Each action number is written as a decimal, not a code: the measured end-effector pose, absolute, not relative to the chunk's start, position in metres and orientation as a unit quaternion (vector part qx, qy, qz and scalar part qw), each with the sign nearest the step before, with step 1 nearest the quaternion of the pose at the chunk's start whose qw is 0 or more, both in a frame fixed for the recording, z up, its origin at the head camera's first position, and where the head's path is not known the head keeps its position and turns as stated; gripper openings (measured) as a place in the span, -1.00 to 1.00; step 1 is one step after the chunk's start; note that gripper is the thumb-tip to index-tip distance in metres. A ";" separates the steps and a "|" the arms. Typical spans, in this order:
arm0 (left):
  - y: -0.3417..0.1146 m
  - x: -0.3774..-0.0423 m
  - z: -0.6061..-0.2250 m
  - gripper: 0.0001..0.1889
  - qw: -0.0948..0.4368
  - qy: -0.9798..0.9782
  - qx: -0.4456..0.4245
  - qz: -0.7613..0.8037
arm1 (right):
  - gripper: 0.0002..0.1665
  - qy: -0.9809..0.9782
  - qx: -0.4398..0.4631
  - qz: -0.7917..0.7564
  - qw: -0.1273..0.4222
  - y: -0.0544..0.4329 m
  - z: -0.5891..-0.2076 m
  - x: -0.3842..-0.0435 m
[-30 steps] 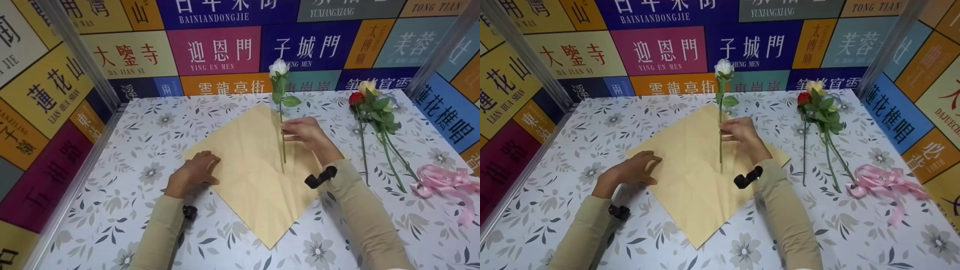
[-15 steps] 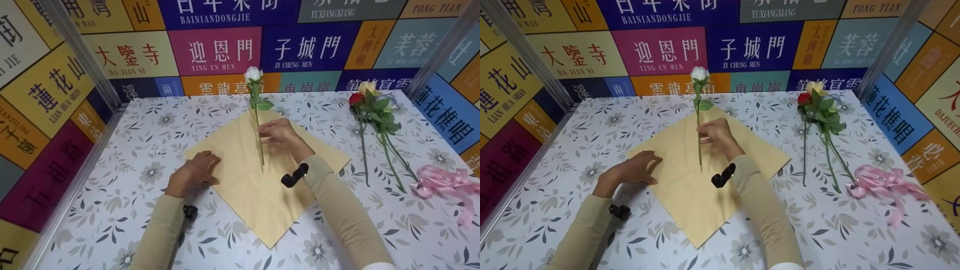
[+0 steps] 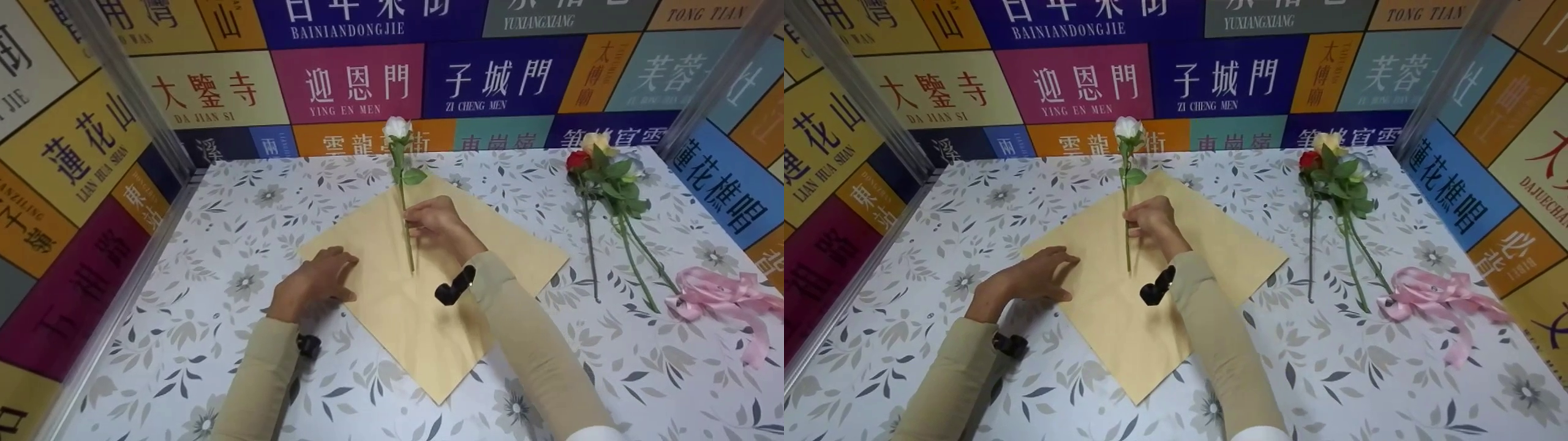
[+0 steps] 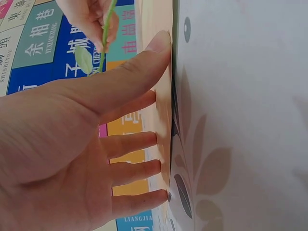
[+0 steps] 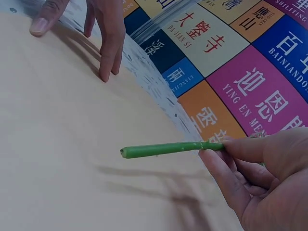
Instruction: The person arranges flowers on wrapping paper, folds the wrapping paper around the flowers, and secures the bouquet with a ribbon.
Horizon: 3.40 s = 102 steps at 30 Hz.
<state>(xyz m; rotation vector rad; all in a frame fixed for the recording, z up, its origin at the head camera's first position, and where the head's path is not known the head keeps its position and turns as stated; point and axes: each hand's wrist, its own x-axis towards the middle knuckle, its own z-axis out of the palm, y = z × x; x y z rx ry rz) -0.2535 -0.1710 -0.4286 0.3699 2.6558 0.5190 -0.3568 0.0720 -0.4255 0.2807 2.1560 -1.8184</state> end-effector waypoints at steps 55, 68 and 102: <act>-0.164 -0.246 -0.421 -0.27 0.182 0.961 0.150 0.144 | -0.80 0.789 0.103 -0.594 0.118 0.057 -0.448 -0.360; -0.165 -0.246 -0.422 -0.25 0.178 0.964 0.149 0.131 | -0.82 0.815 0.092 -0.564 0.095 0.055 -0.456 -0.359; -0.165 -0.245 -0.423 -0.25 0.185 0.962 0.149 0.135 | -0.92 0.840 0.106 -0.527 0.074 0.050 -0.451 -0.345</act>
